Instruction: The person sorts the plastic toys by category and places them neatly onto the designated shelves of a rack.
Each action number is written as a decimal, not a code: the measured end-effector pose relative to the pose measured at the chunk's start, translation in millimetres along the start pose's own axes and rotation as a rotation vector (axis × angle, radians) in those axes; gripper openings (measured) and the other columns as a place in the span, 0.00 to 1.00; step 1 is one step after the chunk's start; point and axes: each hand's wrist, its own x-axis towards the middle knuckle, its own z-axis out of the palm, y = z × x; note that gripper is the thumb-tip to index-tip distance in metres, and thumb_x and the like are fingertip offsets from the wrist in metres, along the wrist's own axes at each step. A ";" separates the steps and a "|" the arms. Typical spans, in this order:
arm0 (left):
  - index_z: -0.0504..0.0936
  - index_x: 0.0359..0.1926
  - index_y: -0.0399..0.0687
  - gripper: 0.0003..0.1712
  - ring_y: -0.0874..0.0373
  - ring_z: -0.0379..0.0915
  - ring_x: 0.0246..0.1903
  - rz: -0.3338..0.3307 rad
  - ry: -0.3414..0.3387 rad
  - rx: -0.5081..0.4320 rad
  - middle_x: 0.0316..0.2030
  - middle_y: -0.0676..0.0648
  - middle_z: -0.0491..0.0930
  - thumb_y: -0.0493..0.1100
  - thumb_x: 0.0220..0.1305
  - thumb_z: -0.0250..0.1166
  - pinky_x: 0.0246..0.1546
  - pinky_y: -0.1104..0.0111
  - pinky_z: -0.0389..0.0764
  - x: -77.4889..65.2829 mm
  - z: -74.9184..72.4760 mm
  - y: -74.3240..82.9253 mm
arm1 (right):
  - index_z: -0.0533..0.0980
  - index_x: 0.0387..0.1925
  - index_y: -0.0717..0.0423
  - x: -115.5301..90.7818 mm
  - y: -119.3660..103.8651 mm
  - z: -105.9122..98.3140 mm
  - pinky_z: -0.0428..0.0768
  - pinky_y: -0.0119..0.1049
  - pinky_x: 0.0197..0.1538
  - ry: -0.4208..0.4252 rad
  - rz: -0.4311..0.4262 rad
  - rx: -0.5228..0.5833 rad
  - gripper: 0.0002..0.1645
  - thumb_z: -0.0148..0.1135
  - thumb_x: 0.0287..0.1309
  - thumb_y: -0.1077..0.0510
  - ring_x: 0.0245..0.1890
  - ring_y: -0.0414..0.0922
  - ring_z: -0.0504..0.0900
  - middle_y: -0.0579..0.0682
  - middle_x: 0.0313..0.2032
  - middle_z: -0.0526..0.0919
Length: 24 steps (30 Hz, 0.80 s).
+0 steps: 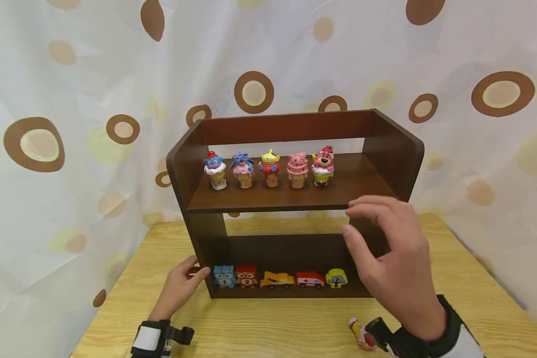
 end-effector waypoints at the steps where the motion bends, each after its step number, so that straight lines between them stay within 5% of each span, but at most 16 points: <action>1: 0.77 0.64 0.50 0.26 0.48 0.84 0.48 0.001 0.002 0.001 0.60 0.44 0.80 0.47 0.67 0.65 0.46 0.61 0.87 0.3 -0.8 -0.2 | 0.81 0.43 0.65 -7.1 1.2 0.0 0.64 0.19 0.52 -0.015 0.010 0.004 0.17 0.67 0.48 0.75 0.52 0.26 0.69 0.26 0.51 0.75; 11: 0.78 0.63 0.53 0.25 0.50 0.84 0.46 0.004 0.006 -0.008 0.58 0.43 0.82 0.49 0.67 0.65 0.44 0.65 0.87 2.3 -1.5 -0.9 | 0.81 0.38 0.44 -78.6 24.3 7.0 0.68 0.11 0.43 -0.185 0.178 -0.093 0.21 0.71 0.48 0.72 0.42 0.23 0.70 0.34 0.40 0.81; 16: 0.78 0.63 0.52 0.24 0.49 0.84 0.47 0.007 0.009 -0.014 0.58 0.42 0.81 0.49 0.67 0.65 0.44 0.64 0.87 0.3 -0.6 0.0 | 0.81 0.37 0.38 -115.9 52.5 11.3 0.71 0.16 0.36 -0.279 0.297 -0.155 0.19 0.72 0.50 0.67 0.39 0.21 0.70 0.34 0.36 0.82; 19: 0.78 0.63 0.51 0.24 0.49 0.84 0.47 0.018 0.011 -0.012 0.58 0.42 0.81 0.48 0.67 0.65 0.44 0.65 0.87 -0.4 -0.8 -0.4 | 0.82 0.37 0.41 -136.1 73.5 13.4 0.74 0.23 0.31 -0.424 0.373 -0.226 0.15 0.73 0.51 0.62 0.37 0.24 0.72 0.37 0.37 0.83; 24: 0.78 0.63 0.51 0.24 0.49 0.84 0.47 0.021 0.020 -0.005 0.58 0.43 0.82 0.47 0.67 0.65 0.44 0.66 0.87 -0.1 -0.8 -0.6 | 0.82 0.45 0.54 -155.6 110.3 11.7 0.79 0.35 0.35 -0.779 0.507 -0.272 0.14 0.68 0.59 0.54 0.40 0.44 0.81 0.50 0.44 0.84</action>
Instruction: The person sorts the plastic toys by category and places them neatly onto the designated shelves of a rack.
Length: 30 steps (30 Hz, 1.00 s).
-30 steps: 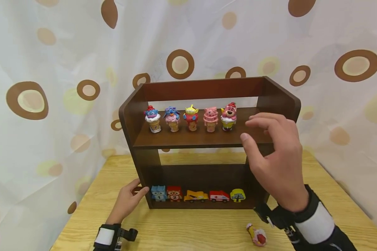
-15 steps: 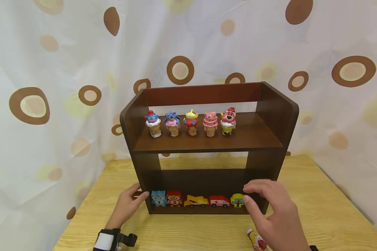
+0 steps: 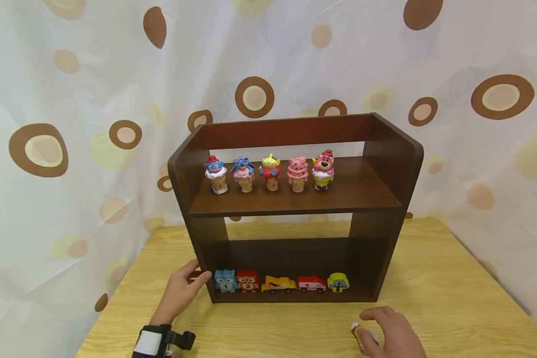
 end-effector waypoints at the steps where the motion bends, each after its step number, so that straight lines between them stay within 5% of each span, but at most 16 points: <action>1: 0.78 0.63 0.52 0.24 0.49 0.84 0.47 0.000 -0.002 0.002 0.58 0.43 0.81 0.47 0.67 0.65 0.44 0.66 0.87 0.2 0.2 0.4 | 0.81 0.47 0.56 1.0 6.5 2.7 0.80 0.38 0.37 -0.047 0.017 -0.003 0.16 0.67 0.60 0.53 0.41 0.48 0.82 0.52 0.45 0.83; 5: 0.78 0.63 0.52 0.24 0.49 0.84 0.48 -0.009 -0.005 0.003 0.59 0.43 0.81 0.47 0.67 0.65 0.45 0.65 0.87 0.5 0.5 1.1 | 0.79 0.49 0.60 1.7 24.9 18.6 0.82 0.45 0.41 -0.128 0.069 -0.026 0.23 0.70 0.56 0.50 0.42 0.52 0.82 0.58 0.47 0.82; 11: 0.78 0.63 0.53 0.24 0.49 0.84 0.49 -0.028 -0.006 -0.013 0.59 0.43 0.81 0.48 0.67 0.65 0.46 0.65 0.87 0.5 -0.4 1.2 | 0.77 0.49 0.60 -1.1 35.5 44.4 0.81 0.40 0.39 -0.090 0.081 -0.026 0.30 0.78 0.43 0.53 0.41 0.49 0.80 0.61 0.47 0.78; 14: 0.78 0.63 0.54 0.24 0.49 0.84 0.49 -0.028 -0.008 -0.012 0.59 0.44 0.81 0.48 0.67 0.65 0.46 0.65 0.87 0.4 -0.3 1.0 | 0.76 0.51 0.57 0.4 36.1 49.0 0.77 0.35 0.36 -0.119 0.116 -0.020 0.29 0.75 0.46 0.54 0.38 0.44 0.76 0.60 0.46 0.78; 20: 0.78 0.63 0.54 0.24 0.49 0.84 0.48 -0.023 -0.011 -0.013 0.59 0.44 0.81 0.48 0.67 0.65 0.46 0.65 0.87 -0.1 0.1 1.4 | 0.75 0.56 0.54 4.2 39.0 52.3 0.77 0.40 0.37 -0.218 0.177 -0.033 0.27 0.68 0.56 0.49 0.37 0.46 0.76 0.59 0.44 0.79; 26: 0.78 0.63 0.54 0.24 0.49 0.84 0.48 -0.011 -0.009 -0.010 0.59 0.44 0.81 0.49 0.67 0.65 0.46 0.64 0.87 0.3 0.9 1.6 | 0.66 0.62 0.73 0.9 42.0 48.8 0.82 0.47 0.40 -0.185 0.239 -0.043 0.46 0.68 0.56 0.41 0.40 0.50 0.80 0.64 0.44 0.79; 30: 0.78 0.63 0.54 0.24 0.49 0.84 0.48 -0.020 -0.004 -0.009 0.59 0.44 0.81 0.48 0.67 0.65 0.46 0.63 0.87 0.1 0.1 1.8 | 0.70 0.56 0.76 2.0 43.3 46.2 0.82 0.53 0.45 -0.215 0.288 -0.075 0.45 0.66 0.57 0.39 0.40 0.53 0.81 0.61 0.42 0.80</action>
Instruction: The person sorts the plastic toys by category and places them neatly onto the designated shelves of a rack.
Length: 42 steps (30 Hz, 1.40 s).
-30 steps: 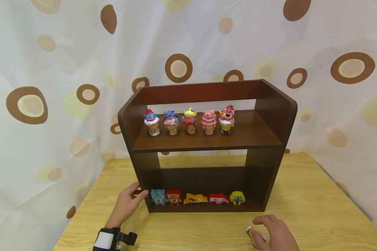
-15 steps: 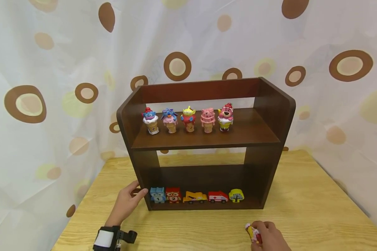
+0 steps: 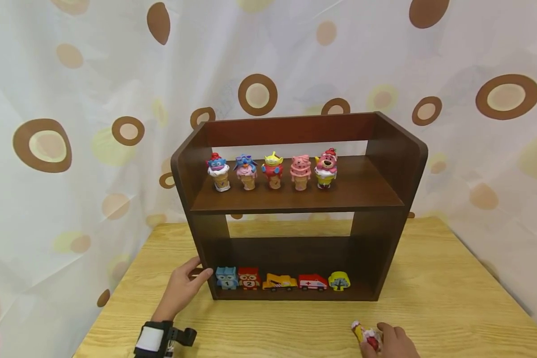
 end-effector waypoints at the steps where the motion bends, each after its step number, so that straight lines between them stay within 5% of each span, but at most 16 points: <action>1: 0.78 0.63 0.54 0.24 0.49 0.84 0.48 -0.003 0.001 0.003 0.59 0.44 0.81 0.48 0.67 0.65 0.46 0.63 0.87 -0.1 -0.1 0.3 | 0.72 0.54 0.75 0.2 0.5 -0.7 0.82 0.53 0.46 -0.013 0.005 -0.013 0.43 0.66 0.57 0.39 0.40 0.54 0.81 0.60 0.41 0.80; 10: 0.78 0.63 0.53 0.24 0.49 0.83 0.49 -0.020 -0.001 0.023 0.59 0.43 0.81 0.48 0.67 0.65 0.47 0.61 0.87 -1.2 -1.9 0.5 | 0.76 0.52 0.70 0.7 1.5 -2.7 0.83 0.45 0.40 -0.030 -0.011 0.005 0.40 0.66 0.57 0.37 0.38 0.46 0.81 0.53 0.40 0.81; 15: 0.78 0.63 0.51 0.24 0.48 0.83 0.49 -0.007 -0.001 0.019 0.59 0.43 0.81 0.48 0.67 0.65 0.47 0.61 0.87 -1.5 -2.7 0.2 | 0.74 0.55 0.71 -0.3 3.7 -4.3 0.82 0.40 0.37 -0.063 0.033 0.169 0.37 0.65 0.59 0.43 0.36 0.44 0.83 0.53 0.41 0.84; 24: 0.78 0.63 0.51 0.25 0.48 0.84 0.48 -0.004 -0.006 0.012 0.59 0.42 0.81 0.48 0.67 0.65 0.46 0.62 0.87 -0.7 -3.6 1.9 | 0.66 0.64 0.75 -6.2 6.1 -7.2 0.86 0.37 0.38 -0.028 0.125 0.436 0.43 0.63 0.61 0.44 0.42 0.48 0.87 0.70 0.55 0.79; 28: 0.78 0.63 0.50 0.24 0.48 0.84 0.48 -0.002 -0.006 0.008 0.59 0.42 0.81 0.48 0.67 0.65 0.46 0.62 0.87 -1.2 -4.1 3.6 | 0.65 0.66 0.71 -11.2 4.1 -8.3 0.86 0.37 0.36 0.001 0.196 0.659 0.43 0.65 0.61 0.46 0.39 0.44 0.87 0.62 0.50 0.82; 31: 0.78 0.63 0.50 0.24 0.48 0.84 0.48 -0.003 -0.006 0.007 0.59 0.42 0.81 0.48 0.67 0.65 0.46 0.62 0.87 -1.4 -4.1 4.3 | 0.69 0.64 0.64 -16.7 2.4 -9.5 0.87 0.37 0.36 0.020 0.209 0.841 0.32 0.62 0.63 0.53 0.35 0.41 0.87 0.51 0.41 0.84; 34: 0.78 0.63 0.50 0.25 0.49 0.84 0.48 -0.003 -0.008 0.008 0.58 0.42 0.81 0.48 0.67 0.65 0.46 0.61 0.87 -1.2 -3.7 4.5 | 0.76 0.54 0.47 -22.7 0.7 -9.0 0.87 0.37 0.34 0.112 0.108 0.980 0.16 0.60 0.65 0.60 0.30 0.41 0.86 0.44 0.34 0.83; 37: 0.78 0.63 0.49 0.25 0.48 0.83 0.48 -0.007 -0.011 0.010 0.58 0.42 0.81 0.48 0.67 0.65 0.47 0.61 0.87 -0.7 -3.0 4.2 | 0.76 0.48 0.35 -27.9 -2.4 -9.0 0.86 0.36 0.29 0.222 -0.081 1.101 0.22 0.56 0.66 0.68 0.27 0.41 0.85 0.40 0.33 0.82; 42: 0.77 0.64 0.48 0.25 0.48 0.83 0.48 -0.007 -0.012 0.011 0.58 0.42 0.81 0.48 0.67 0.65 0.47 0.61 0.87 -0.5 -1.7 4.6 | 0.77 0.55 0.43 -34.8 -10.3 -19.1 0.84 0.34 0.26 0.309 -0.324 1.229 0.26 0.49 0.67 0.73 0.27 0.40 0.83 0.38 0.38 0.82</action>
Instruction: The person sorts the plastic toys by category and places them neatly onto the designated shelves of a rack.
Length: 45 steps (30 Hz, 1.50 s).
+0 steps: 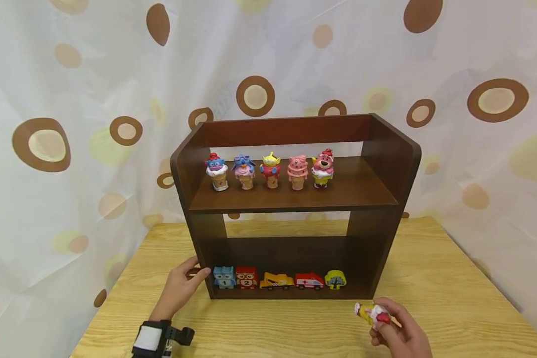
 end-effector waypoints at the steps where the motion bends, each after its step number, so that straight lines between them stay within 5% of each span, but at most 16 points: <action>1: 0.77 0.64 0.48 0.26 0.48 0.83 0.48 0.001 0.000 0.003 0.58 0.42 0.81 0.48 0.67 0.65 0.47 0.60 0.87 0.2 0.2 0.2 | 0.77 0.55 0.45 0.6 -4.3 1.2 0.84 0.34 0.27 -0.001 -0.021 0.018 0.26 0.49 0.67 0.74 0.27 0.40 0.82 0.38 0.38 0.83; 4: 0.77 0.64 0.47 0.26 0.48 0.84 0.48 0.002 0.000 0.007 0.58 0.42 0.81 0.47 0.67 0.65 0.46 0.60 0.87 0.7 0.8 1.0 | 0.77 0.56 0.49 3.7 -20.8 6.6 0.81 0.31 0.27 0.031 -0.054 0.023 0.24 0.51 0.66 0.74 0.26 0.40 0.80 0.40 0.37 0.82; 7: 0.77 0.64 0.46 0.26 0.48 0.84 0.47 0.007 0.000 0.009 0.58 0.42 0.81 0.47 0.67 0.65 0.46 0.61 0.87 1.0 1.1 1.0 | 0.77 0.57 0.47 8.5 -44.9 12.7 0.80 0.28 0.28 0.107 0.012 -0.103 0.22 0.59 0.65 0.68 0.28 0.35 0.80 0.36 0.36 0.81; 10: 0.77 0.64 0.46 0.26 0.48 0.84 0.48 0.011 -0.002 0.012 0.58 0.42 0.81 0.47 0.67 0.65 0.47 0.61 0.87 1.8 1.3 0.4 | 0.74 0.58 0.48 14.6 -68.0 16.3 0.82 0.21 0.33 0.113 -0.037 -0.166 0.26 0.62 0.61 0.70 0.35 0.29 0.81 0.34 0.41 0.80; 14: 0.77 0.64 0.47 0.26 0.48 0.84 0.48 0.010 -0.004 0.014 0.59 0.42 0.81 0.48 0.67 0.65 0.47 0.61 0.87 3.4 1.6 -1.5 | 0.72 0.56 0.49 23.1 -98.0 22.4 0.80 0.15 0.41 0.074 -0.253 -0.198 0.33 0.60 0.54 0.80 0.40 0.28 0.80 0.37 0.46 0.78; 18: 0.77 0.64 0.48 0.26 0.49 0.84 0.48 0.009 -0.001 0.009 0.58 0.43 0.81 0.48 0.67 0.65 0.47 0.61 0.87 4.1 1.5 -3.1 | 0.73 0.56 0.57 35.2 -133.9 35.5 0.78 0.13 0.44 0.103 -0.424 -0.382 0.36 0.62 0.47 0.84 0.40 0.30 0.79 0.41 0.46 0.77; 24: 0.77 0.64 0.51 0.25 0.49 0.84 0.48 0.005 -0.004 0.002 0.59 0.43 0.81 0.49 0.67 0.65 0.47 0.62 0.87 2.6 1.0 -2.5 | 0.74 0.57 0.63 62.1 -178.3 53.4 0.72 0.08 0.43 0.088 -0.659 -0.669 0.37 0.69 0.40 0.80 0.35 0.28 0.72 0.35 0.44 0.74; 27: 0.77 0.64 0.51 0.25 0.49 0.83 0.48 0.003 -0.002 0.002 0.59 0.42 0.81 0.48 0.67 0.65 0.47 0.61 0.87 2.0 0.4 -2.0 | 0.77 0.54 0.64 77.4 -193.8 58.7 0.69 0.07 0.40 0.089 -0.772 -0.795 0.36 0.73 0.37 0.76 0.33 0.27 0.68 0.41 0.41 0.75; 32: 0.77 0.64 0.50 0.25 0.49 0.84 0.48 -0.004 -0.003 0.004 0.59 0.42 0.81 0.48 0.67 0.65 0.47 0.61 0.87 1.4 0.5 -1.5 | 0.73 0.57 0.65 96.5 -210.0 63.8 0.66 0.06 0.38 0.090 -0.749 -0.899 0.37 0.74 0.41 0.69 0.33 0.22 0.67 0.57 0.38 0.80; 38: 0.77 0.64 0.47 0.26 0.48 0.84 0.48 0.012 -0.003 -0.002 0.59 0.41 0.80 0.48 0.67 0.65 0.46 0.60 0.87 1.4 0.2 0.0 | 0.74 0.57 0.64 114.8 -213.7 67.0 0.66 0.05 0.39 0.042 -0.678 -0.904 0.31 0.71 0.48 0.66 0.32 0.20 0.69 0.60 0.40 0.80; 45: 0.77 0.64 0.49 0.26 0.48 0.84 0.48 -0.005 -0.009 -0.009 0.60 0.42 0.80 0.48 0.67 0.65 0.46 0.61 0.87 0.9 0.0 -0.9 | 0.75 0.54 0.67 135.7 -215.4 72.6 0.68 0.07 0.38 0.038 -0.614 -0.959 0.26 0.69 0.52 0.64 0.36 0.56 0.81 0.66 0.45 0.79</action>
